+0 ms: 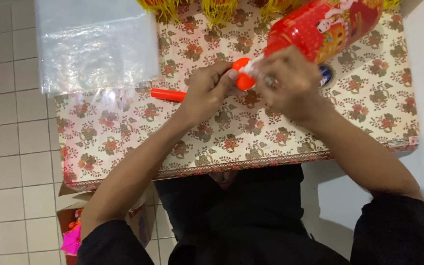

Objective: Assembling decorative lanterns and packaging them into plastic bags.

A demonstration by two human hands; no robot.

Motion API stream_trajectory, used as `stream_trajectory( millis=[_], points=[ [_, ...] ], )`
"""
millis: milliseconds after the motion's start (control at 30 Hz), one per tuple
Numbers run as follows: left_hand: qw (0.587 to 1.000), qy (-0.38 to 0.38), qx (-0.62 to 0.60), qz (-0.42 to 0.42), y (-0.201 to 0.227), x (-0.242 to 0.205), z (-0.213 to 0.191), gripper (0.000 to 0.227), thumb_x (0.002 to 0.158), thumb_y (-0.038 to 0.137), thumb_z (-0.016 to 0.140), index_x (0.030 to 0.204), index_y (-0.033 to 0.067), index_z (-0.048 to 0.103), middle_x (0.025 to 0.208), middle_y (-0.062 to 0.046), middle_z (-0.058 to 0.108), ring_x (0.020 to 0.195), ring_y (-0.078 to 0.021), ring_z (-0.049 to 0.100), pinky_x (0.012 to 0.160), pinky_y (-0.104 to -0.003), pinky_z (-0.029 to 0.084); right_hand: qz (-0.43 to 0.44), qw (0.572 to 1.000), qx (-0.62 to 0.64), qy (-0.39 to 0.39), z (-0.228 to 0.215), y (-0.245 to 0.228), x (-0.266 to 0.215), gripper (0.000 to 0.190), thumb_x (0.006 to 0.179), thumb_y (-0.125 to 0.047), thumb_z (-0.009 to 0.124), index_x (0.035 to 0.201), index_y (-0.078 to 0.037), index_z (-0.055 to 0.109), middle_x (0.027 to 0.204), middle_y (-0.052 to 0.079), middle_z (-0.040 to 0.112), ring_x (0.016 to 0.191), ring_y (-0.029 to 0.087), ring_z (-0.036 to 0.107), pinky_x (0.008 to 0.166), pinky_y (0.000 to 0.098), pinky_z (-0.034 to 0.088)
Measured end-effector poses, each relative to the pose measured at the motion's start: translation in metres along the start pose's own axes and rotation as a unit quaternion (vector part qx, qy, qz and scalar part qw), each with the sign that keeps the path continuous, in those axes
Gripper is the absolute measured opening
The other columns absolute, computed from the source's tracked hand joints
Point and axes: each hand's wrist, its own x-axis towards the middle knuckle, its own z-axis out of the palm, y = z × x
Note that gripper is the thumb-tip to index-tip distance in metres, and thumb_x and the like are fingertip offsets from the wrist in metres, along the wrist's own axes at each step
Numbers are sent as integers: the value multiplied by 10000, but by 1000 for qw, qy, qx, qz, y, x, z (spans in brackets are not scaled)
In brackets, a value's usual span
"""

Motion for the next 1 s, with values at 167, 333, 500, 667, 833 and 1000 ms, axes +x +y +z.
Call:
stream_trajectory(
  millis=[167,333,500,667,833,1000],
  points=[
    [999,-4,-40,-12,-35,3,-5,332,1087,184,469,1251,-51,637,790,-162,708,787,-208,741,726,-408,646,-24,1000,7,3,15,8,-18,144,825,-86,893,816,-68,751,889,74,682,695,211,691,628,282,572],
    [999,-11,43,13,-6,1,0,314,1083,186,479,1226,-35,649,824,-196,711,795,-291,774,677,-443,635,-27,999,-8,42,4,15,-5,174,868,-59,889,813,-15,729,883,109,647,688,244,672,556,334,562],
    [1000,-1,-24,-10,-13,3,-2,334,1091,170,458,1254,-71,623,823,-214,713,809,-227,735,706,-408,646,-132,988,-71,28,2,5,3,174,812,7,842,745,-56,695,814,107,648,653,226,648,581,284,554],
    [998,9,-65,-11,-18,2,1,354,1096,194,449,1245,-77,623,838,-188,726,799,-205,744,698,-388,651,-86,995,-3,43,6,0,-5,162,860,-60,836,760,-41,710,846,111,663,674,228,655,592,306,565],
    [996,13,-89,-11,5,5,-1,355,1108,180,425,1265,-73,618,856,-172,709,818,-170,708,683,-347,636,-114,993,-17,39,9,2,1,160,786,-15,833,736,-28,682,752,116,623,588,202,615,497,270,529],
    [999,16,-26,10,5,3,1,363,1100,204,443,1238,-72,633,856,-188,722,820,-213,736,712,-404,650,-118,986,-36,109,9,3,1,138,843,-64,809,762,-50,698,785,87,649,587,183,599,518,266,536]
  ],
)
